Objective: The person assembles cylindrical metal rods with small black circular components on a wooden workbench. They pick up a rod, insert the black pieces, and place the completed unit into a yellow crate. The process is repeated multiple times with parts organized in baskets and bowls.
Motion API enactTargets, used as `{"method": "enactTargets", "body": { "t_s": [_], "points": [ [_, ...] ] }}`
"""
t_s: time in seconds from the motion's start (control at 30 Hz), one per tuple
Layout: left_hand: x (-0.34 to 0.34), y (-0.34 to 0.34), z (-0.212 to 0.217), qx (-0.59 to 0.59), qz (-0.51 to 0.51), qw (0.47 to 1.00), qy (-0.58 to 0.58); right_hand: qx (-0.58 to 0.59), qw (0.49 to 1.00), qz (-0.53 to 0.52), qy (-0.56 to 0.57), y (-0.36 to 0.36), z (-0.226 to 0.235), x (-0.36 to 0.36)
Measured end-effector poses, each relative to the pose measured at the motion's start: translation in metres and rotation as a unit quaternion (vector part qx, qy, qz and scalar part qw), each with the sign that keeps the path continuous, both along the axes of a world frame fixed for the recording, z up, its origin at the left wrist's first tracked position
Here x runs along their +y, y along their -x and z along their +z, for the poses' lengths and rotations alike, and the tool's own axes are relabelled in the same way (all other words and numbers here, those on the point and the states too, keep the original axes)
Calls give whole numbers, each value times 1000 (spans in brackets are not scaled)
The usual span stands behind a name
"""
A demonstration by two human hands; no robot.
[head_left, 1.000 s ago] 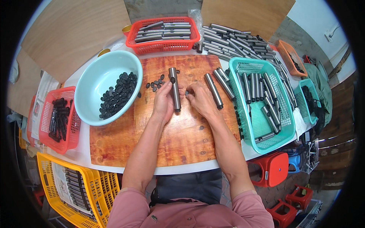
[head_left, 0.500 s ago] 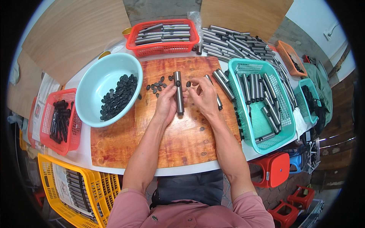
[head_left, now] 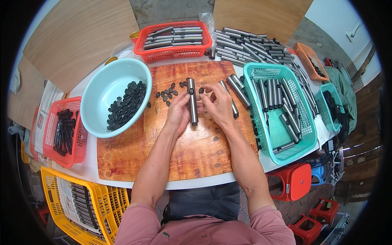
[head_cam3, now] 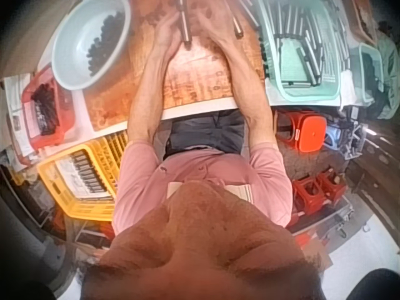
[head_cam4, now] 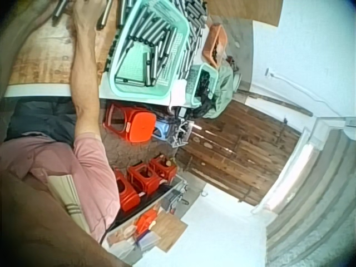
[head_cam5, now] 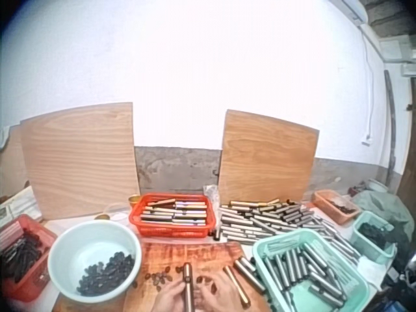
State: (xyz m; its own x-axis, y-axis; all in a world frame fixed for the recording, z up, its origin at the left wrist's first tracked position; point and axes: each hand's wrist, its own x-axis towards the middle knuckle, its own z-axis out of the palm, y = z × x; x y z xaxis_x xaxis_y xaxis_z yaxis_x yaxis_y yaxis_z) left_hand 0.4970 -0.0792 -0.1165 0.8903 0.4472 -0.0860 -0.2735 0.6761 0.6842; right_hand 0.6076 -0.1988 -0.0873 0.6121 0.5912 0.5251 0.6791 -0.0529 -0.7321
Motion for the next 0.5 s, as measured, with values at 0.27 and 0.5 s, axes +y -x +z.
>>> {"method": "enactTargets", "body": {
  "t_s": [0.27,0.5],
  "points": [
    [0,0,-2,-17,-2,1000,21,13,1000,-4,2,-1,-1,0],
    [-2,1,4,-9,-6,1000,9,-3,1000,-7,0,0,0,0]
  ]
}}
